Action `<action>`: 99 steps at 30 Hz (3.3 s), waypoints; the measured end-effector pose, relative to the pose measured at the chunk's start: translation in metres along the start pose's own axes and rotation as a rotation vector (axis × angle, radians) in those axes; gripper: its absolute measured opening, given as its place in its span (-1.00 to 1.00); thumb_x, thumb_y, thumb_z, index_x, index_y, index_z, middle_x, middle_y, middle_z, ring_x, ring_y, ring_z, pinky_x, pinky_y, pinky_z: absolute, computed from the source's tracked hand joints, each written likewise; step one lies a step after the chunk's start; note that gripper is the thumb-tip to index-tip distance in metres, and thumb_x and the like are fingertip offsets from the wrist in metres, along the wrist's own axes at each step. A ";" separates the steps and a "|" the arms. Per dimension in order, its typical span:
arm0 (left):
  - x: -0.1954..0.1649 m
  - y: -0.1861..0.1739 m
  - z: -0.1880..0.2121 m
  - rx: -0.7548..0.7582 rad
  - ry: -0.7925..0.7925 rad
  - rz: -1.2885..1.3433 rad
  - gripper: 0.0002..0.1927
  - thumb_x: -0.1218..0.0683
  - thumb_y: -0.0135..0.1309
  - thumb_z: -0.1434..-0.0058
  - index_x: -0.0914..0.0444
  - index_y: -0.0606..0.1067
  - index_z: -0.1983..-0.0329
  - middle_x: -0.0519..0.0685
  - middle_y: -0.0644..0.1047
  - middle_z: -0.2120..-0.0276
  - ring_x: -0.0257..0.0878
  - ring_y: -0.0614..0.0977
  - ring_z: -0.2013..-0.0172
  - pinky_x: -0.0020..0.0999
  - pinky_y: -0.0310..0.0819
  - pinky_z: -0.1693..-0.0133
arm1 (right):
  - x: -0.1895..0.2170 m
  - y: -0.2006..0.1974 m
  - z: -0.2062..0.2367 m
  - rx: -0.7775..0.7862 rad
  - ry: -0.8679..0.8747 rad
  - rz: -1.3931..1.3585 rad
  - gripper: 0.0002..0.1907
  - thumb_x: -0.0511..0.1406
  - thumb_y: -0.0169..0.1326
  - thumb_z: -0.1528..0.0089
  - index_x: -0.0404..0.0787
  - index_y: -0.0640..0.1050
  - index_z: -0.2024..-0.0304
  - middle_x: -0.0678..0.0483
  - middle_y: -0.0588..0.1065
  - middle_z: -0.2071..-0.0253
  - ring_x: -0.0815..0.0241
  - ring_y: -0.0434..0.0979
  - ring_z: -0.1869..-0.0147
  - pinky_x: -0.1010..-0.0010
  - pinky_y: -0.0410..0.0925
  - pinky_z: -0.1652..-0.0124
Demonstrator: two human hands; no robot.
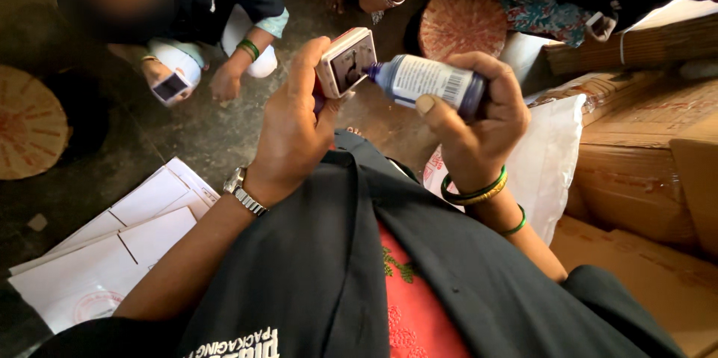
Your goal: The person sits on the floor and squeezes ink from a bottle onto the pad of each rubber stamp, working on stamps held in the lap and later on a row of stamps laid on a cardboard sheet, refilling each pad in turn.
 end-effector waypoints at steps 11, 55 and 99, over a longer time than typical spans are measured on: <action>-0.008 0.000 0.003 -0.034 0.173 -0.076 -0.37 0.31 0.13 -0.35 0.25 0.19 -0.43 0.28 0.55 -0.07 0.16 0.66 0.01 -0.12 0.57 0.04 | 0.003 0.002 -0.008 0.007 -0.058 0.086 -0.64 -0.53 0.26 -0.28 -0.38 0.47 -0.10 0.05 0.55 0.06 0.37 0.56 0.03 0.55 0.47 0.00; -0.001 0.002 -0.010 0.003 0.111 -0.032 -0.36 0.35 0.12 -0.28 0.29 0.23 -0.41 0.27 0.51 -0.17 0.17 0.62 -0.10 -0.15 0.54 -0.05 | -0.019 -0.005 -0.011 -0.070 0.004 0.136 -0.58 -0.51 0.28 -0.23 -0.37 0.48 -0.12 0.08 0.52 0.08 0.39 0.52 0.05 0.57 0.44 0.01; 0.019 -0.002 -0.003 -0.065 0.063 -0.159 -0.38 0.24 0.27 -0.26 0.36 0.29 -0.34 0.20 0.53 -0.06 0.01 0.67 0.03 -0.24 0.57 0.06 | -0.052 -0.003 0.023 -0.128 0.104 -0.075 -0.53 -0.44 0.32 -0.17 -0.36 0.49 -0.11 0.10 0.52 0.10 0.37 0.52 0.08 0.54 0.44 0.09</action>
Point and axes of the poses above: each hand's wrist, its own z-axis away from the middle knuckle, its own y-axis out of the palm, x = y × z, the point moved 6 cm from there along -z, towards the middle knuckle
